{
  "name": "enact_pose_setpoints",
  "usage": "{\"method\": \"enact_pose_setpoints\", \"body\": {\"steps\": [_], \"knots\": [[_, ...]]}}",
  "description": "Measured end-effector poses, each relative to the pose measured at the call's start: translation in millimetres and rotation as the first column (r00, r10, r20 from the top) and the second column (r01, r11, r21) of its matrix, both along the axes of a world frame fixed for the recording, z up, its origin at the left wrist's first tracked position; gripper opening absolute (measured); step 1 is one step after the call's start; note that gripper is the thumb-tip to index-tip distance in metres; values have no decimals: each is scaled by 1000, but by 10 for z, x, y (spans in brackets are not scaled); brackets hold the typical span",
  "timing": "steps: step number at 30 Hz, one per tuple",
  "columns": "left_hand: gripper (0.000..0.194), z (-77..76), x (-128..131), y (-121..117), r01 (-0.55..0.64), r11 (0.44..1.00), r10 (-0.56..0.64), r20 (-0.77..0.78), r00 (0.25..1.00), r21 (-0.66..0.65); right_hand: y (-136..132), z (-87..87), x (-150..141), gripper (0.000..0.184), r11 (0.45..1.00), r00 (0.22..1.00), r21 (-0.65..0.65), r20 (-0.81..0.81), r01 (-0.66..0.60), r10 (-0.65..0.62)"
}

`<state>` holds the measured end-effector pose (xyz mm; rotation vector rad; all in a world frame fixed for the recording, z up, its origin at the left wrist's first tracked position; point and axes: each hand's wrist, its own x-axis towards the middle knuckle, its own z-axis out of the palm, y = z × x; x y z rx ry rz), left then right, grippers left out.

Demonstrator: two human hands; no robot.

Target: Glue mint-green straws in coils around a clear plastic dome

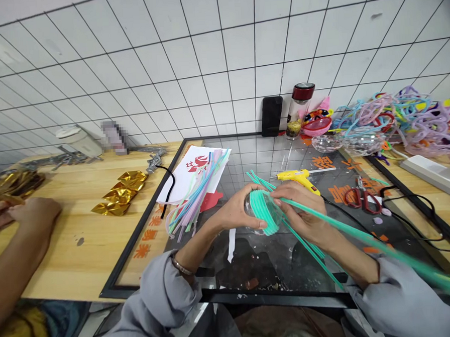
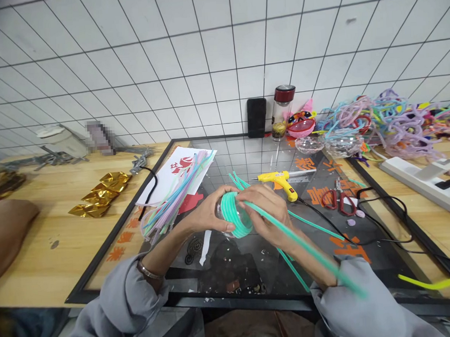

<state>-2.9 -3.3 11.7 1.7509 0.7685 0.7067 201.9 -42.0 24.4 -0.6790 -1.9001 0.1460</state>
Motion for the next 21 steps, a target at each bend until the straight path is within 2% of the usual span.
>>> {"method": "enact_pose_setpoints", "body": {"steps": [5,11,21], "knots": [[79,-26,-2,18,6,1000,-6,27,1000,-8,-6,-55,35,21,997,996,-76,-84,3,-10],[79,-28,2,15,9,1000,-9,39,999,-6,-13,-121,40,21,995,995,-101,-96,-15,6],[78,-22,1,11,1,1000,-1,30,1000,7,-12,-121,23,15,993,994,-110,-104,-37,25]]}}
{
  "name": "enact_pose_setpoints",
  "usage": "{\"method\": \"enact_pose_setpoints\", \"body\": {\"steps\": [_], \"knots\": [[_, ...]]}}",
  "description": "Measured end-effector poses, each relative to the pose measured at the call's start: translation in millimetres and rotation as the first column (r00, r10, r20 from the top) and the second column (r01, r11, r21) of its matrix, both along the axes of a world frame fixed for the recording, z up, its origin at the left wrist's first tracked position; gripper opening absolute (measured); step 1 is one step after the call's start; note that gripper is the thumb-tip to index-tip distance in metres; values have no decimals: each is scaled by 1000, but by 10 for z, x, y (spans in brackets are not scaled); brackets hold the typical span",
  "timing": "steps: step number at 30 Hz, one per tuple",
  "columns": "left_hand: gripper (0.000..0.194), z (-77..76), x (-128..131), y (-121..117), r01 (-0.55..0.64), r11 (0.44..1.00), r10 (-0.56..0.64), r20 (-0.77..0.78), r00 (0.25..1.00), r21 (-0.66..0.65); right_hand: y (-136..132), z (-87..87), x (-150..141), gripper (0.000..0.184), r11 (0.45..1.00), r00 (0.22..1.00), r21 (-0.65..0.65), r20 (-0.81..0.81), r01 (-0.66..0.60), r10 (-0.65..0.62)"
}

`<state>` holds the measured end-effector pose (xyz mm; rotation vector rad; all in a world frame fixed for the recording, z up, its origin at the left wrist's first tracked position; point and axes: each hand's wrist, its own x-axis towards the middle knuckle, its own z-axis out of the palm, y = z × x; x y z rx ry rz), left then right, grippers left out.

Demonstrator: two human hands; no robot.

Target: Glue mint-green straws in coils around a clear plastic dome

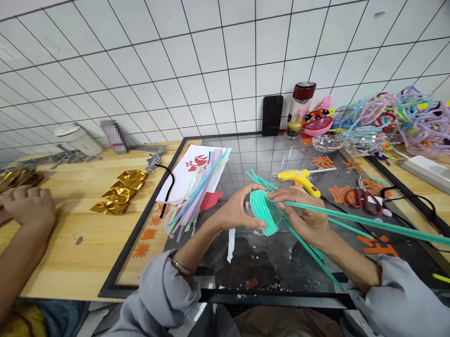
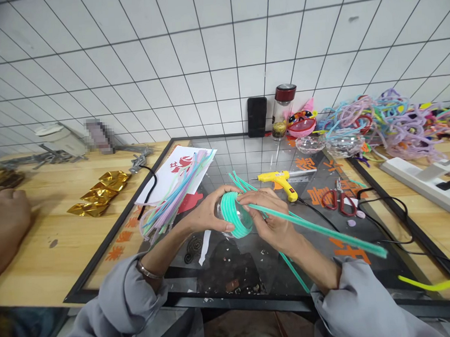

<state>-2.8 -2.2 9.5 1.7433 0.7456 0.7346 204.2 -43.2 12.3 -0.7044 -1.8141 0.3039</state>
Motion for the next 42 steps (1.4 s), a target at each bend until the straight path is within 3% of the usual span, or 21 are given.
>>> {"method": "enact_pose_setpoints", "body": {"steps": [42], "knots": [[81,19,-25,-30,18,1000,-17,-70,997,17,-20,-29,-22,15,1000,1000,-8,6,-13,13]]}}
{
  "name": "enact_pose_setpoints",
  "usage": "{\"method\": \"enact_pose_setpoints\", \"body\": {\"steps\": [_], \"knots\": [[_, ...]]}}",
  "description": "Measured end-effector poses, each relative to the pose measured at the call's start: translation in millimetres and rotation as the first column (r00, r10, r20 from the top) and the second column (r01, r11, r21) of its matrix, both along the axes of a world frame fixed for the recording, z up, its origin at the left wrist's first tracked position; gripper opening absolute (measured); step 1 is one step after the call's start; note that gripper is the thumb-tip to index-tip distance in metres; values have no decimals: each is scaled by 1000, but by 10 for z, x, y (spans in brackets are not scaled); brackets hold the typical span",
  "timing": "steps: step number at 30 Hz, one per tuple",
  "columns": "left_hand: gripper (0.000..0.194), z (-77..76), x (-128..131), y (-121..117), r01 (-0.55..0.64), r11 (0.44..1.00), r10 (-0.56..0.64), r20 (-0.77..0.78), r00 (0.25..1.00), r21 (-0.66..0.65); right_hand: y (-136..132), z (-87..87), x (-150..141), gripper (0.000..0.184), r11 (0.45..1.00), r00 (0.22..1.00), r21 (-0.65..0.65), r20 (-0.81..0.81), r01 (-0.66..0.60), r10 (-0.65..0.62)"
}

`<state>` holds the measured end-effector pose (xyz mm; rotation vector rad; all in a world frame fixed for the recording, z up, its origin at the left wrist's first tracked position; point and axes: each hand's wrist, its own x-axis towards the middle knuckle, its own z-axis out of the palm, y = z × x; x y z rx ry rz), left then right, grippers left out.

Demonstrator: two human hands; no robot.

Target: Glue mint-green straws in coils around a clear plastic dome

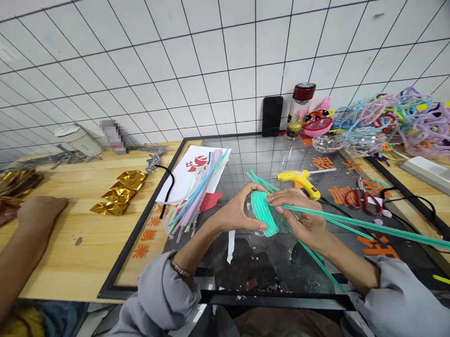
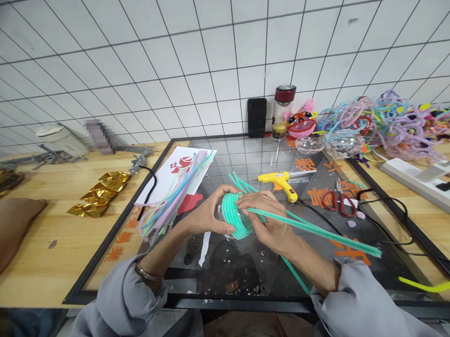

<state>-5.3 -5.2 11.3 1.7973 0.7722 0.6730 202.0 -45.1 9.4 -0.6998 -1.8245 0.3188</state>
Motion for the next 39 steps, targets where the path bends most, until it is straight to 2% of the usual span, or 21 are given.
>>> {"method": "enact_pose_setpoints", "body": {"steps": [4,14,21,29,39], "knots": [[80,18,10,-13,10,1000,-10,14,1000,3,-1,1,-10,14,1000,1000,11,-6,10,-10],[68,3,29,-2,-15,979,4,52,999,203,8,-44,11,17,1000,1000,6,10,1,-2],[75,-29,16,1,-33,977,27,32,999,212,25,-52,16,17,1000,1000,20,6,3,-3],[65,-40,18,13,-3,963,-8,38,999,268,29,-66,28,18,1000,1000,11,22,8,-8],[80,-95,10,44,16,943,-25,25,999,332,12,-57,27,20,1000,1000,-3,20,10,-10]]}}
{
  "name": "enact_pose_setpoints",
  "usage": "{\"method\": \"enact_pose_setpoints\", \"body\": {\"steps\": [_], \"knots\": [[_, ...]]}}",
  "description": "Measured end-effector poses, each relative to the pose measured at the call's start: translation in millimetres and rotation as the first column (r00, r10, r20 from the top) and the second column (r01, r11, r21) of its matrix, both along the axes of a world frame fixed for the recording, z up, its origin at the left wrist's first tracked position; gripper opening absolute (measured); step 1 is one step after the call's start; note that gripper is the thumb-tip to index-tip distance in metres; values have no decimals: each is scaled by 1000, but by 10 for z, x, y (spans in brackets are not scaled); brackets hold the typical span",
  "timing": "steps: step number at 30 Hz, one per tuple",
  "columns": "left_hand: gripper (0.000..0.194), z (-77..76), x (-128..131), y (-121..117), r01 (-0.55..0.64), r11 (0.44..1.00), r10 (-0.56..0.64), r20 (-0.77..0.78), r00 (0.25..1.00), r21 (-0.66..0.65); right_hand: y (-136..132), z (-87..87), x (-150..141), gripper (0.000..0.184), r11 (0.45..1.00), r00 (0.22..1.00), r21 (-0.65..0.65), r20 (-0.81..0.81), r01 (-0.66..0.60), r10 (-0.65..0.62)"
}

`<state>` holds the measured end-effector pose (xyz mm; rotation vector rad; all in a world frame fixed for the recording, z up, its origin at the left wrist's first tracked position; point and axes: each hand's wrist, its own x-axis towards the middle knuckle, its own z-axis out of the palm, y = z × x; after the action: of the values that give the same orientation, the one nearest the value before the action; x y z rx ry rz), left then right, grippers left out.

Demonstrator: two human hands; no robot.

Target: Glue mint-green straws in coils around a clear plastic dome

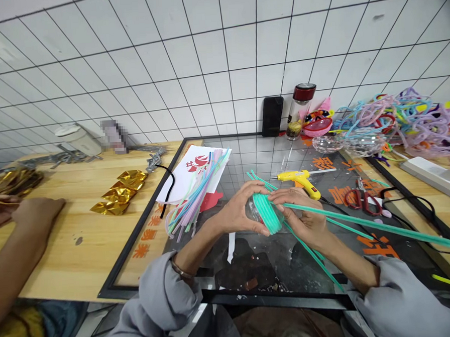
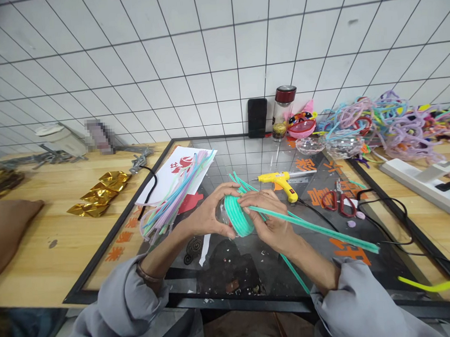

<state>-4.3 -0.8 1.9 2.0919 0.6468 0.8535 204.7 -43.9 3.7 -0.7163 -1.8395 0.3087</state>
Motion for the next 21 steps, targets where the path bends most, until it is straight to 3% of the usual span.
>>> {"method": "enact_pose_setpoints", "body": {"steps": [15,21], "knots": [[77,53,-3,-43,-14,1000,13,-36,999,-12,-28,45,4,15,1000,999,-19,54,-1,2],[76,54,-19,-24,-22,999,21,-32,999,-32,-9,31,9,21,1000,995,-17,102,17,-15]]}}
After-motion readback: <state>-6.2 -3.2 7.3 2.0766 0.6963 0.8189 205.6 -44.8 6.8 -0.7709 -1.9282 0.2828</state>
